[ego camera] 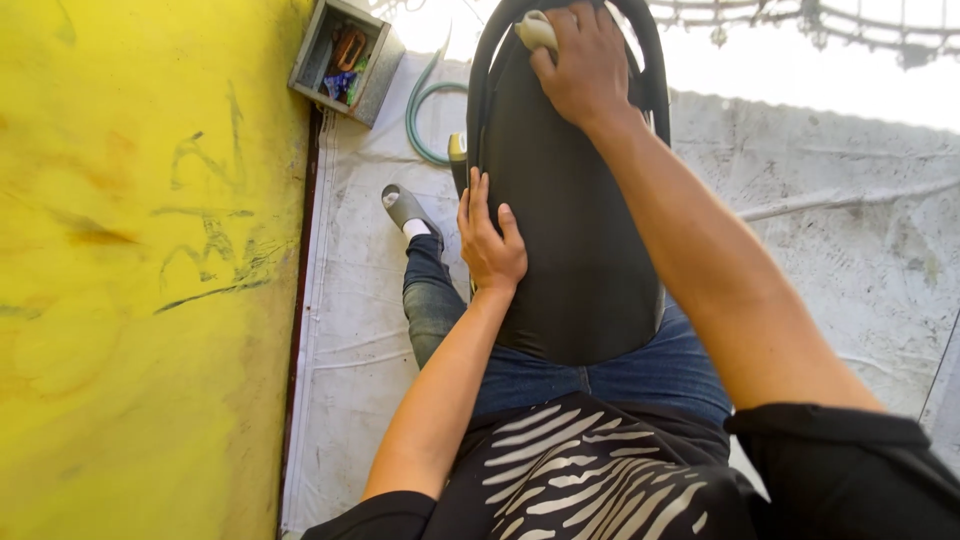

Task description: The person cleans the underside of a scooter seat with a cloth, then flips the seat over and wipes the top surface. The person sits on the floor while continuing to wipe the seat.

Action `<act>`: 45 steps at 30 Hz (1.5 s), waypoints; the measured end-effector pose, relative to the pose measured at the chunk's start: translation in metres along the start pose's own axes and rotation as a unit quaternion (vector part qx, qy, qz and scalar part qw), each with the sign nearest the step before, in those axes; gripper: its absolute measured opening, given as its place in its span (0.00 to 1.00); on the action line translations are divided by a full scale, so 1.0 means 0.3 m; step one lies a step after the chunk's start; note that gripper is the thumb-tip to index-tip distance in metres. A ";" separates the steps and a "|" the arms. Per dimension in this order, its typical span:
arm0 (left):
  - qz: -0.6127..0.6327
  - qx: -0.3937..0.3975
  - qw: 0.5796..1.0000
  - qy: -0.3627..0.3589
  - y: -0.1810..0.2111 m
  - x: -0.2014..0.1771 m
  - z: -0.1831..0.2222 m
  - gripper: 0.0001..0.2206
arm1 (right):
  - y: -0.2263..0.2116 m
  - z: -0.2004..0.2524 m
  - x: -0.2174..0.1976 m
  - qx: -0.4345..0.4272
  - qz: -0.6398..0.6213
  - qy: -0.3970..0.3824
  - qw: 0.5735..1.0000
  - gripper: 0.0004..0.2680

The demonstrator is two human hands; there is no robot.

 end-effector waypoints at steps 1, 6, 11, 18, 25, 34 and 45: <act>-0.003 0.000 1.000 -0.001 -0.003 0.002 0.003 0.22 | -0.010 0.002 0.002 0.002 -0.003 -0.001 1.000 0.12; 0.002 -0.012 1.000 -0.002 -0.007 0.013 -0.002 0.25 | -0.056 -0.004 -0.047 -0.070 0.042 0.029 0.996 0.10; 0.008 -0.005 1.000 0.011 -0.028 0.032 -0.012 0.22 | -0.117 0.114 -0.048 -0.100 0.008 -0.083 0.992 0.17; 0.121 -0.015 0.990 0.074 -0.091 0.062 -0.010 0.19 | -0.230 0.395 -0.154 -0.162 -0.082 -0.131 0.975 0.19; 0.162 -0.017 0.985 0.054 -0.121 0.038 0.001 0.21 | -0.274 0.633 -0.313 -0.128 -0.098 -0.109 0.981 0.18; 0.147 -0.078 0.985 0.035 -0.097 0.030 -0.013 0.14 | -0.182 0.849 -0.527 -0.003 -0.357 -0.259 0.897 0.16; 0.151 -0.071 0.984 0.060 -0.106 0.044 0.004 0.13 | 0.004 0.736 -0.574 0.145 -0.184 0.029 0.972 0.24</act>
Point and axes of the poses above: each hand's wrist, its own z-axis away from the middle knuckle, its own x-axis out of the palm, y = z × x, the point moved 2 cm from there along -z, towards the middle knuckle, and after that the axes turned 3 degrees about x, right-handed, at the moved point
